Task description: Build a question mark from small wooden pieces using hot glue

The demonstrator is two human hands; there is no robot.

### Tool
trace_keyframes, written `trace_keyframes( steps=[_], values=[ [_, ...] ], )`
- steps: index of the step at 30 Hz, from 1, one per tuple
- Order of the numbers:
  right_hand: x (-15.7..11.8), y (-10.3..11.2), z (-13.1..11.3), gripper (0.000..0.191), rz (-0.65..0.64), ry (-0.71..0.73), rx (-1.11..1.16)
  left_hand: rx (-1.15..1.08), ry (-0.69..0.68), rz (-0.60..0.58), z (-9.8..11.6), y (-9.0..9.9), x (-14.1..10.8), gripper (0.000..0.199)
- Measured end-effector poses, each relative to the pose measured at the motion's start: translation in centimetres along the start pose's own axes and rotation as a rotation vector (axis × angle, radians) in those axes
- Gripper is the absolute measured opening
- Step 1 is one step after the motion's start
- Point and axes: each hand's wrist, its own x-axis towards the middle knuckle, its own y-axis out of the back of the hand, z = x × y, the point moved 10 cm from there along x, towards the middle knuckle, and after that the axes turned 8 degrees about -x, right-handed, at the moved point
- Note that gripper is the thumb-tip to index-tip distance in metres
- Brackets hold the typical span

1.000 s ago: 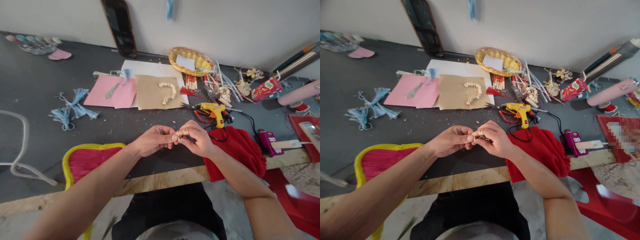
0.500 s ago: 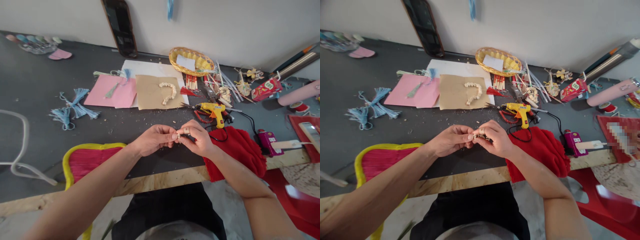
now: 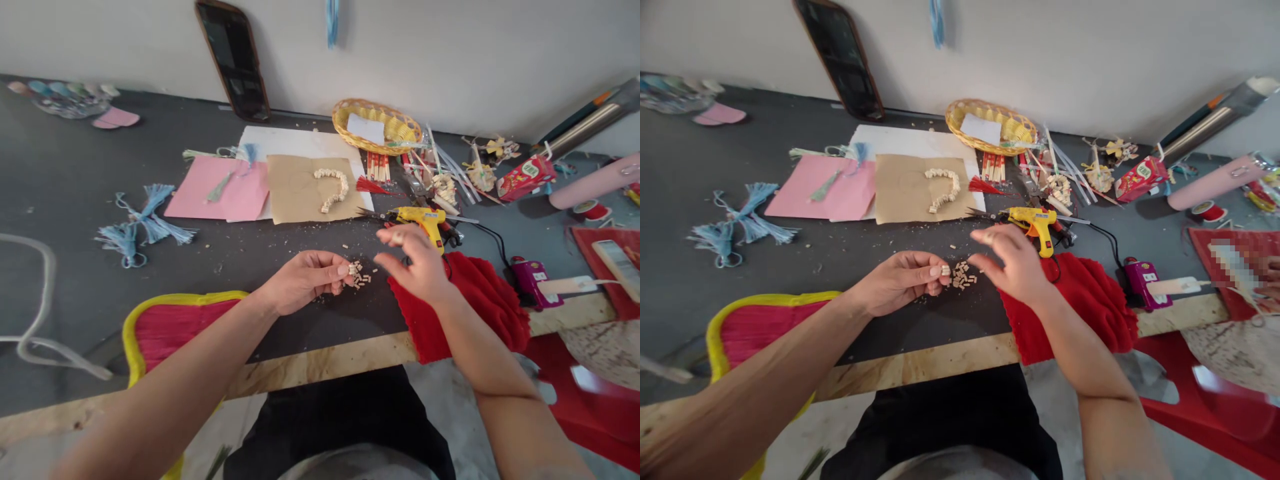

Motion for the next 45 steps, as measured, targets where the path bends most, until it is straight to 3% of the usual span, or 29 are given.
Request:
trace_keyframes(
  steps=[2, 4, 6, 8, 10, 13, 15, 17, 21, 24, 28, 33, 38, 45],
  values=[
    [-0.4, 2.8, 4.1, 0.018, 0.076, -0.204, -0.224, -0.028, -0.017, 0.023, 0.2, 0.4, 0.0, 0.029],
    [-1.3, 4.8, 7.9, 0.021, 0.058, -0.385, -0.426, -0.058, -0.044, 0.036, 0.5, 0.8, 0.0, 0.028],
    [-2.4, 5.3, 11.2, 0.023, -0.052, -0.542, -0.539, -0.080, -0.070, 0.033, 0.8, 1.1, 0.1, 0.026],
    [-3.6, 4.5, 13.4, 0.026, -0.229, -0.668, -0.578, -0.093, -0.096, 0.026, 1.0, 1.3, 0.1, 0.024],
    [-4.6, 3.6, 14.5, 0.029, -0.366, -0.754, -0.599, -0.100, -0.112, 0.019, 1.2, 1.4, 0.1, 0.022],
    [-5.0, 2.8, 15.0, 0.034, -0.460, -0.813, -0.606, -0.110, -0.115, 0.007, 1.2, 1.4, 0.2, 0.021],
    [-5.1, 2.6, 15.2, 0.035, -0.475, -0.838, -0.580, -0.115, -0.115, -0.003, 1.2, 1.3, 0.2, 0.021],
    [-5.0, 3.0, 15.4, 0.034, -0.398, -0.864, -0.498, -0.121, -0.119, -0.013, 1.3, 1.2, 0.1, 0.021],
    [-3.9, 4.7, 14.3, 0.036, 0.026, -0.837, -0.052, -0.149, -0.139, -0.031, 1.5, 1.1, 0.1, 0.021],
    [-2.8, 4.2, 12.0, 0.031, 0.160, -0.717, 0.324, -0.180, -0.155, -0.045, 1.8, 1.0, 0.0, 0.022],
    [-1.7, 1.5, 7.6, 0.031, -0.015, -0.567, 0.658, -0.205, -0.188, -0.052, 2.3, 0.8, -0.2, 0.022],
    [-2.0, -1.0, 3.6, 0.035, -0.245, -0.453, 0.801, -0.234, -0.184, -0.036, 2.5, 1.0, -0.2, 0.021],
    [-2.4, -2.0, 2.4, 0.031, -0.337, -0.408, 0.793, -0.243, -0.176, -0.055, 2.3, 0.9, -0.2, 0.019],
    [-2.1, -2.0, 2.0, 0.032, -0.364, -0.385, 0.762, -0.233, -0.168, -0.041, 2.1, 1.0, -0.2, 0.021]
  ],
)
